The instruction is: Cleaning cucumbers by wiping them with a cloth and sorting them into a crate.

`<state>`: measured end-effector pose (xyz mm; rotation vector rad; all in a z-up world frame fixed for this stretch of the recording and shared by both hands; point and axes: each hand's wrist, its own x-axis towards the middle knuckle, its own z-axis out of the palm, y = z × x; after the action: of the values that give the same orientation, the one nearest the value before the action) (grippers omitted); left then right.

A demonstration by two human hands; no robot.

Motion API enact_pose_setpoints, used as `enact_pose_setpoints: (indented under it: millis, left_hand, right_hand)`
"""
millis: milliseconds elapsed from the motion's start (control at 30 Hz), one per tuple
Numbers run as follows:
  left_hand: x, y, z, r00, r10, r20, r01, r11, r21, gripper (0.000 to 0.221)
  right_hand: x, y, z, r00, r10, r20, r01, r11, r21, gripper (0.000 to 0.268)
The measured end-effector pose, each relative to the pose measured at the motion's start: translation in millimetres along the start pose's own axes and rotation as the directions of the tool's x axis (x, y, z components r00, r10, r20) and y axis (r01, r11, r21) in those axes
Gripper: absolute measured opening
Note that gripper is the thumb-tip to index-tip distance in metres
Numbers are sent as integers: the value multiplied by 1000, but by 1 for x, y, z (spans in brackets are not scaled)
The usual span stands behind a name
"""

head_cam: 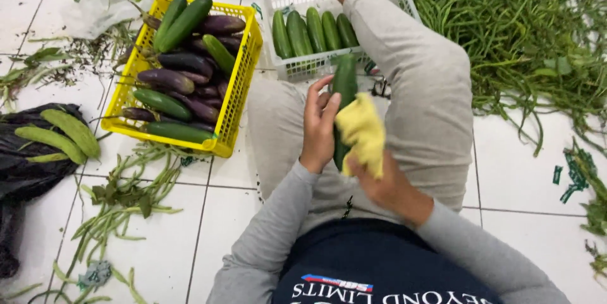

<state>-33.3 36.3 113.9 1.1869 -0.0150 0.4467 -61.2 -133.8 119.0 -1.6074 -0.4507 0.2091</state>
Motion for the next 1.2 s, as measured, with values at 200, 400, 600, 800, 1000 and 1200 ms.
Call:
enact_pose_setpoints:
  millis: [200, 400, 600, 800, 1000, 1200]
  left_hand:
    - [-1, 70, 32, 996, -52, -67, 49, 998, -49, 49]
    - [31, 80, 25, 1000, 2, -11, -3, 996, -94, 52]
    - [63, 69, -20, 974, -26, -225, 20, 999, -28, 48]
    - [98, 12, -49, 972, 35, -231, 5, 986, 169, 57]
    - [220, -109, -66, 893, 41, -448, -171, 952, -254, 59]
    - [298, -122, -75, 917, 6, -400, 31, 996, 85, 56]
  right_hand:
    - [40, -162, -16, 871, -30, 490, 227, 910, -348, 93]
    - [93, -159, 0, 805, -225, 548, 515, 723, -461, 97]
    - [121, -120, 32, 785, -184, 592, 404, 876, -263, 93]
    - [220, -113, 41, 745, -49, 665, 266, 937, -228, 89]
    - [342, 3, 35, 808, -53, 586, 102, 994, -50, 104]
    - [338, 82, 45, 983, 184, -26, -176, 966, 187, 54]
